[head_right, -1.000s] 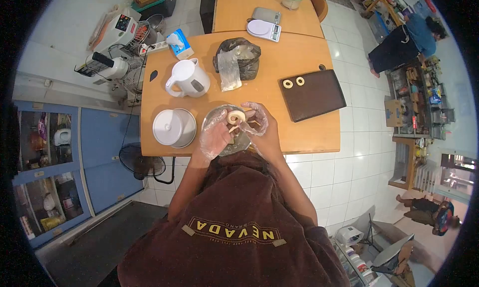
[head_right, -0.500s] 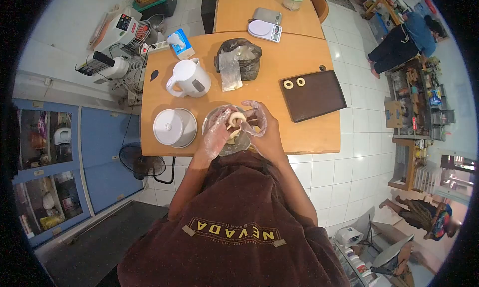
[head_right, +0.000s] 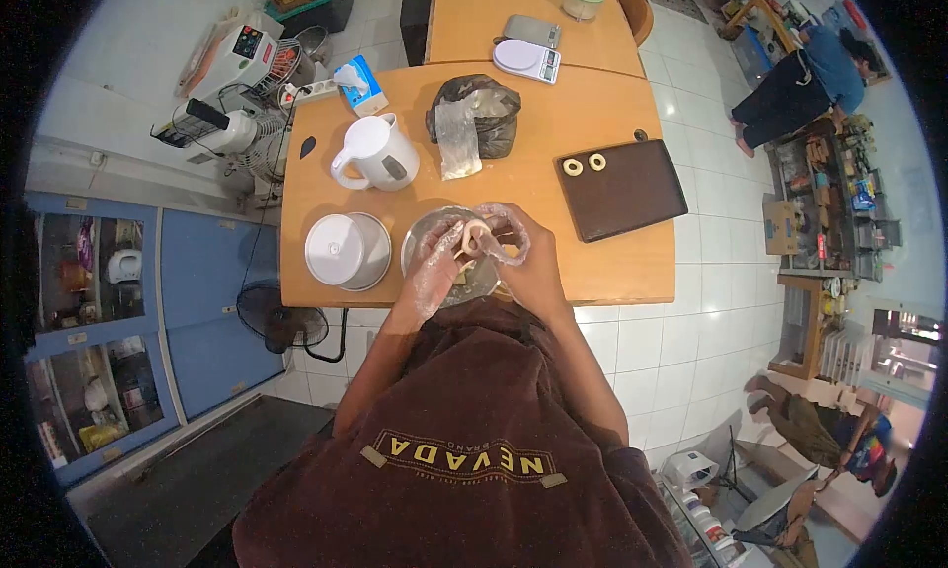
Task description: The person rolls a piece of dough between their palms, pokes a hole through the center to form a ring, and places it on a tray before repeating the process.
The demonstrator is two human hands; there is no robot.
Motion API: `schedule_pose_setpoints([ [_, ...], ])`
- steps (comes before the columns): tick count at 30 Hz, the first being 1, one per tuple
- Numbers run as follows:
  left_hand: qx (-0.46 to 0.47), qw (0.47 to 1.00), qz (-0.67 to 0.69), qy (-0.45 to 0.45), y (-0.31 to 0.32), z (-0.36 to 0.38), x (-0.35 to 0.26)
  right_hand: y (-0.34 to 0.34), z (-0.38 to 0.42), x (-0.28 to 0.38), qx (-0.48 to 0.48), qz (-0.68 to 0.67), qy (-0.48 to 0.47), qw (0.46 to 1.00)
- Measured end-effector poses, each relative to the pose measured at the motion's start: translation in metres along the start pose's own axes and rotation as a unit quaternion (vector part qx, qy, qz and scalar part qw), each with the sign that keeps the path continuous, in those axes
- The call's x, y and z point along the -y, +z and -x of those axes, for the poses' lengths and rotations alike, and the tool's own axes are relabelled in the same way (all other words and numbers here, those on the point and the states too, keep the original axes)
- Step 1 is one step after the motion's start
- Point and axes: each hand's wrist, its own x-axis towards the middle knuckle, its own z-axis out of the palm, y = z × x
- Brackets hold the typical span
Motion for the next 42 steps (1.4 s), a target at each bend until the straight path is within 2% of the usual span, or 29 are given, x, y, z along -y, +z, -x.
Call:
schedule_pose_setpoints([
  [7, 0.014, 0.998, -0.061, 0.016, -0.009, -0.002, -0.008, -0.004, 0.003, -0.006, 0.009, 0.077, -0.011, 0.997],
  [10, -0.016, 0.999, -0.044, 0.019, -0.005, -0.001, -0.004, -0.001, 0.006, -0.009, -0.009, 0.01, 0.011, 1.0],
  [13, -0.001, 0.99, -0.134, 0.049, -0.001, 0.001, -0.004, 0.006, 0.006, -0.008, -0.041, -0.072, 0.023, 0.996],
  [16, -0.026, 0.97, -0.234, 0.063, 0.005, 0.005, -0.006, 0.009, 0.006, -0.009, -0.034, -0.059, 0.045, 0.997],
  [19, -0.037, 0.986, -0.142, 0.083, 0.006, 0.006, -0.005, 0.007, 0.006, -0.011, -0.025, -0.054, 0.038, 0.997],
  [22, -0.048, 0.995, -0.011, 0.082, 0.011, 0.004, -0.002, 0.016, 0.007, -0.005, -0.064, -0.153, 0.024, 0.986],
  [25, 0.005, 1.0, -0.004, 0.025, -0.012, -0.002, 0.003, 0.016, 0.008, -0.011, -0.059, -0.138, 0.038, 0.988],
  [28, 0.011, 0.997, -0.074, 0.004, -0.013, -0.001, -0.001, 0.007, 0.007, -0.012, 0.004, -0.125, 0.054, 0.991],
  [31, 0.008, 0.998, -0.055, 0.022, -0.001, 0.002, -0.01, 0.002, 0.007, 0.0, 0.034, -0.108, 0.016, 0.993],
  [34, -0.004, 0.999, -0.02, 0.028, -0.009, 0.0, -0.003, 0.0, 0.007, -0.005, 0.034, -0.096, 0.006, 0.995],
  [37, 0.023, 0.999, -0.029, 0.031, -0.01, 0.001, 0.003, 0.007, 0.009, -0.005, -0.013, -0.103, 0.019, 0.994],
  [40, 0.029, 0.998, -0.049, -0.009, -0.012, 0.003, 0.002, 0.0, 0.008, -0.017, 0.011, -0.044, 0.007, 0.999],
  [42, 0.06, 0.997, -0.057, 0.003, -0.018, 0.002, 0.003, -0.004, 0.006, -0.019, 0.023, -0.021, -0.009, 0.999],
])
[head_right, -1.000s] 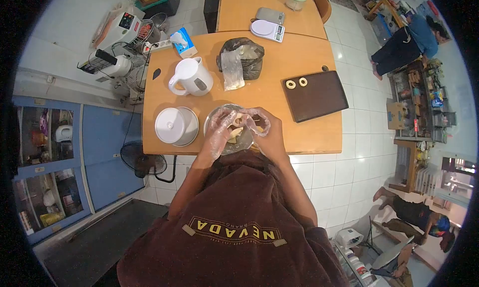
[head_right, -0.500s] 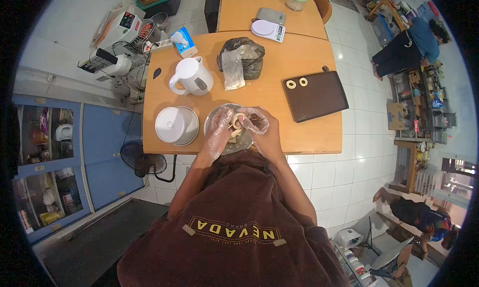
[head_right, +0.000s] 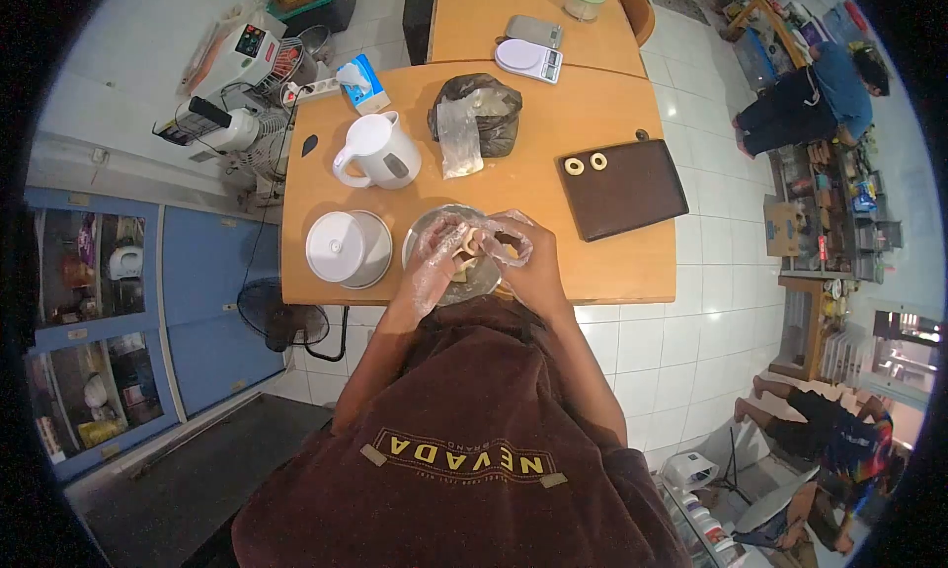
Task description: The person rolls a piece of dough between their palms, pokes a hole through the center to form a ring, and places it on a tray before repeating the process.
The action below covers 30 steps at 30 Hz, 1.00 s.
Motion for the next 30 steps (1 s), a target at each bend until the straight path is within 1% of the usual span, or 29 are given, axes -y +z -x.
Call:
schedule_pose_setpoints([
  [1, 0.016, 1.0, -0.004, 0.006, -0.002, 0.0, 0.002, -0.001, 0.0, 0.002, 0.005, 0.012, -0.007, 1.0],
  [4, -0.012, 0.995, 0.089, 0.03, 0.004, 0.002, 0.002, 0.008, 0.0, 0.018, -0.021, -0.044, 0.009, 0.999],
  [7, -0.033, 0.99, 0.135, -0.007, 0.013, 0.003, -0.009, 0.009, 0.0, 0.012, -0.018, -0.07, 0.023, 0.997],
  [10, -0.032, 0.996, 0.086, -0.024, 0.012, 0.002, -0.014, 0.006, 0.0, 0.008, -0.004, -0.025, 0.02, 0.999],
  [13, -0.043, 0.999, -0.031, -0.009, 0.0, -0.004, -0.009, 0.004, 0.0, 0.013, 0.005, 0.025, -0.006, 1.0],
  [16, -0.021, 0.997, -0.07, 0.021, 0.005, -0.002, -0.016, 0.005, 0.002, 0.019, -0.01, 0.103, -0.02, 0.994],
  [19, -0.023, 1.0, -0.002, 0.003, 0.012, 0.002, -0.019, 0.008, 0.002, 0.024, -0.031, 0.192, -0.073, 0.978],
  [22, -0.042, 0.997, 0.06, -0.016, 0.007, 0.001, -0.012, 0.011, 0.001, 0.019, -0.049, 0.182, -0.082, 0.979],
  [25, -0.083, 0.995, 0.06, -0.017, 0.008, 0.001, -0.01, 0.01, 0.0, 0.022, -0.022, 0.145, -0.07, 0.987],
  [28, -0.029, 0.999, -0.014, -0.012, 0.002, 0.002, -0.015, 0.004, 0.0, 0.016, -0.006, 0.159, -0.041, 0.986],
  [30, -0.029, 1.0, 0.005, -0.004, 0.006, 0.003, -0.016, 0.005, 0.001, 0.016, -0.014, 0.178, -0.06, 0.982],
])
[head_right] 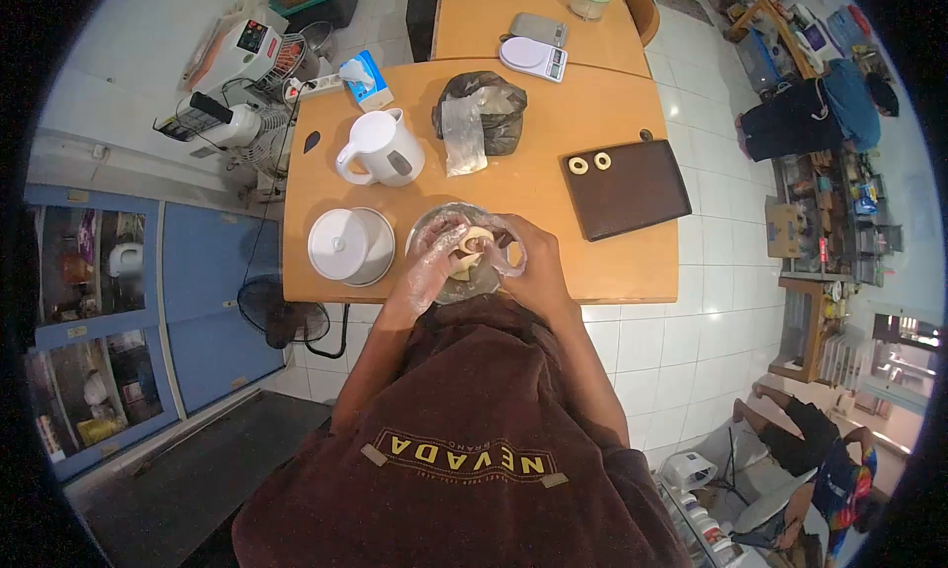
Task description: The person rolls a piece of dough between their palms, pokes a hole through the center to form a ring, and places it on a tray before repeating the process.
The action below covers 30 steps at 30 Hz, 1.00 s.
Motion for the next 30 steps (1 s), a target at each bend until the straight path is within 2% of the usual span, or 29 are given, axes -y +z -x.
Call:
schedule_pose_setpoints([
  [4, -0.004, 1.0, 0.002, -0.001, 0.002, 0.0, -0.001, 0.006, 0.002, 0.002, -0.033, 0.036, -0.025, 0.998],
  [7, 0.002, 0.999, -0.036, -0.001, -0.005, -0.002, 0.0, 0.012, 0.003, 0.0, -0.054, -0.008, -0.047, 0.997],
  [10, -0.002, 0.998, 0.023, 0.056, -0.005, -0.003, 0.007, 0.019, 0.007, -0.002, -0.049, -0.149, 0.042, 0.987],
  [16, -0.018, 0.995, 0.101, 0.015, 0.004, 0.002, 0.006, 0.013, 0.003, 0.005, -0.028, -0.15, 0.065, 0.986],
  [19, 0.001, 1.0, -0.025, 0.004, 0.015, 0.006, -0.002, 0.011, 0.003, 0.01, -0.047, -0.253, 0.091, 0.962],
  [22, 0.002, 0.997, -0.079, -0.017, 0.006, 0.009, 0.005, 0.011, 0.0, 0.004, -0.072, -0.272, 0.061, 0.958],
  [25, -0.01, 0.999, 0.048, 0.022, 0.003, 0.004, 0.015, 0.01, -0.001, 0.006, -0.065, -0.22, 0.039, 0.972],
  [30, -0.014, 0.996, 0.083, 0.018, 0.001, 0.002, 0.009, 0.013, 0.008, 0.002, -0.014, -0.261, 0.1, 0.96],
])
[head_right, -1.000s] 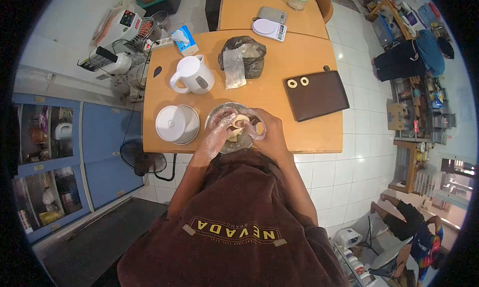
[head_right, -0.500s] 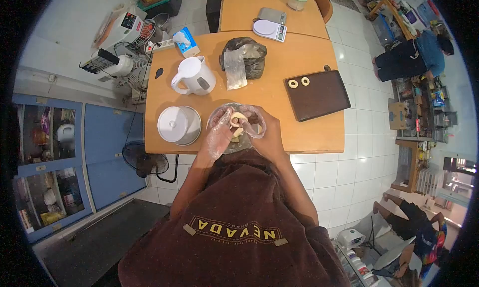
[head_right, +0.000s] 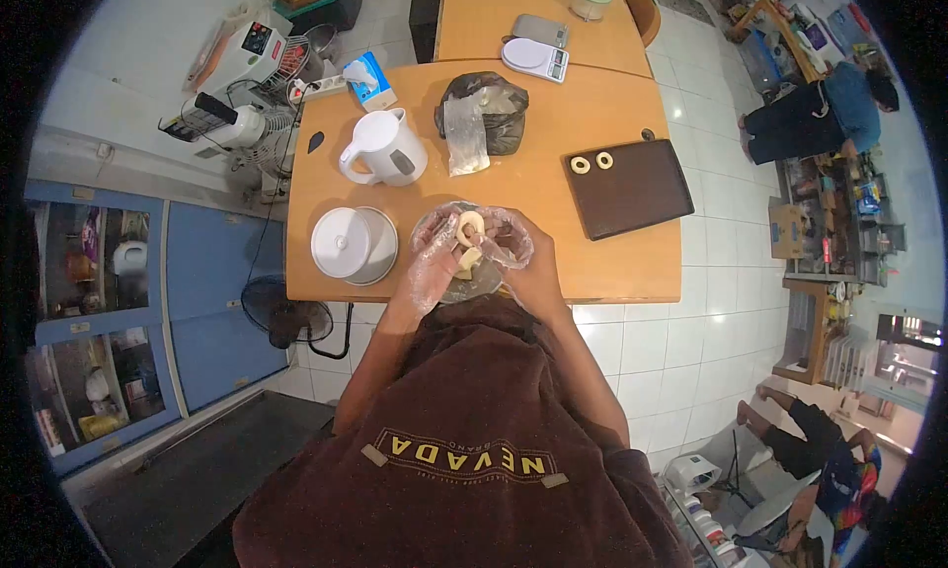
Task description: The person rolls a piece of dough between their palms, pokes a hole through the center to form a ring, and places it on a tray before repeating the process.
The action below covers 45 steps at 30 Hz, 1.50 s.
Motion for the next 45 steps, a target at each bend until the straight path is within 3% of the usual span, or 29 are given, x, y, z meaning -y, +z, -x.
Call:
schedule_pose_setpoints([
  [7, 0.006, 1.0, 0.006, -0.005, 0.003, 0.007, -0.004, -0.005, 0.0, -0.001, -0.004, -0.021, -0.023, 0.999],
  [10, 0.002, 0.992, -0.125, -0.013, 0.003, 0.002, -0.007, -0.006, 0.0, -0.005, 0.0, -0.012, -0.019, 1.0],
  [13, -0.008, 0.991, -0.132, -0.009, 0.012, 0.003, -0.015, -0.001, 0.003, 0.0, -0.018, -0.047, -0.015, 0.999],
  [19, 0.056, 0.998, -0.007, -0.012, -0.004, 0.002, -0.005, -0.008, 0.004, -0.005, -0.029, -0.014, -0.018, 0.999],
  [25, 0.026, 0.999, -0.027, -0.033, 0.011, 0.007, -0.008, -0.003, 0.003, 0.002, -0.037, -0.023, -0.024, 0.999],
  [28, 0.019, 0.997, -0.059, -0.052, 0.006, 0.004, -0.007, -0.009, 0.003, -0.008, -0.012, 0.052, -0.044, 0.998],
  [31, -0.002, 0.996, -0.077, -0.037, 0.005, 0.009, -0.008, -0.011, 0.002, -0.013, 0.006, 0.025, -0.048, 0.999],
  [34, 0.012, 0.999, -0.039, -0.027, -0.005, 0.005, -0.004, -0.006, 0.007, -0.01, -0.018, -0.051, 0.013, 0.998],
  [37, -0.001, 0.999, -0.026, -0.023, -0.012, 0.003, -0.003, -0.004, 0.007, -0.012, 0.001, 0.005, 0.007, 1.0],
  [45, 0.018, 0.999, -0.044, -0.009, -0.013, 0.005, -0.001, 0.002, 0.008, -0.026, -0.044, -0.006, -0.007, 0.999],
])
